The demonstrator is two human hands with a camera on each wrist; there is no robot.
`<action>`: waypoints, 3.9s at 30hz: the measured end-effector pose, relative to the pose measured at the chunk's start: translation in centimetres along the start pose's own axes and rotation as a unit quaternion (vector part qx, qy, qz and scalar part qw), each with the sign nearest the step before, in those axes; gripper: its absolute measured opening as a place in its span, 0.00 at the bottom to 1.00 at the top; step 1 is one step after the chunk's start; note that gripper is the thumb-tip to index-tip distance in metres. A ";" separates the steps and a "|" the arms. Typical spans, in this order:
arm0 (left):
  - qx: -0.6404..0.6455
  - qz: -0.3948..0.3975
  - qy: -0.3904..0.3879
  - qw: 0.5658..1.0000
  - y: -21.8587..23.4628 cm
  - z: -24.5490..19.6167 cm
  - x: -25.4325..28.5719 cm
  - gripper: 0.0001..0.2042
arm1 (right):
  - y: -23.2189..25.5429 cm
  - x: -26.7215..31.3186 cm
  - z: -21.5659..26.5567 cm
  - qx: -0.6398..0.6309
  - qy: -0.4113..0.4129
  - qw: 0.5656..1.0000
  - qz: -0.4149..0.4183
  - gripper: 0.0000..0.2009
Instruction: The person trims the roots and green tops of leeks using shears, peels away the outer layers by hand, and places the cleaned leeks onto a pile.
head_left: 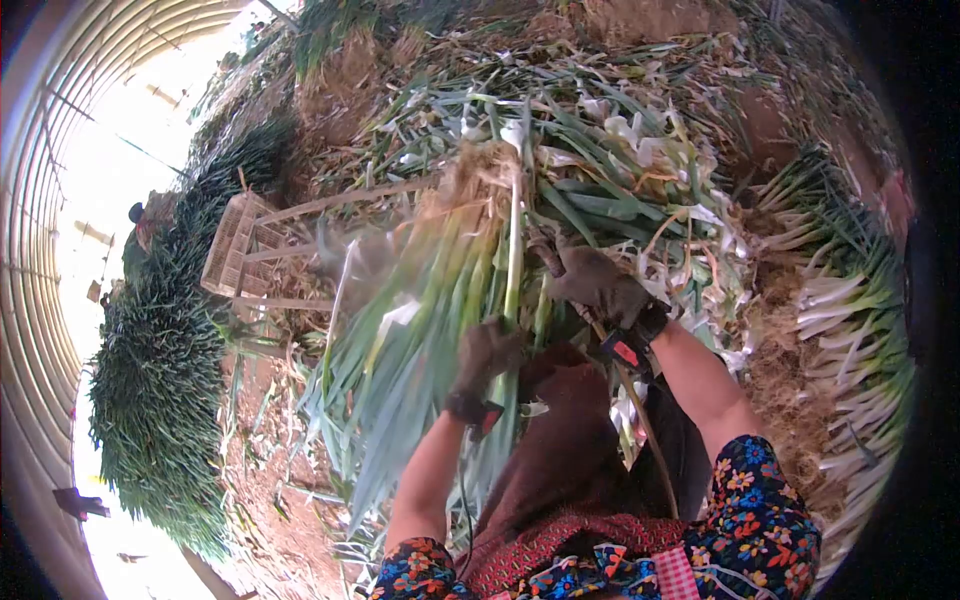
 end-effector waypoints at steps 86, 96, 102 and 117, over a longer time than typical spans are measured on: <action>0.025 -0.143 -0.045 0.988 8.5 3.0 -2.8 0.09 | -2.1 6.8 8.5 0.039 0.065 0.984 0.159 0.38; -0.096 -0.122 0.010 0.988 4.8 2.3 -4.7 0.08 | -2.8 7.6 7.1 0.076 0.061 0.983 0.153 0.41; -0.227 -0.117 0.032 0.966 2.4 2.9 -6.4 0.10 | -0.9 5.4 7.0 0.164 0.006 0.979 0.122 0.42; -0.149 -0.058 -0.053 0.986 3.3 4.8 -4.1 0.15 | -1.0 2.0 5.3 0.124 -0.041 0.989 0.069 0.36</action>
Point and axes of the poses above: each hand's wrist, its own x-axis away from the middle knuckle, its own y-axis out of the back of the hand, z = x × y, the point moved 5 cm from there along -x, towards the middle knuckle, and after that the axes turned 8 degrees about -z, right-handed, at the moved point
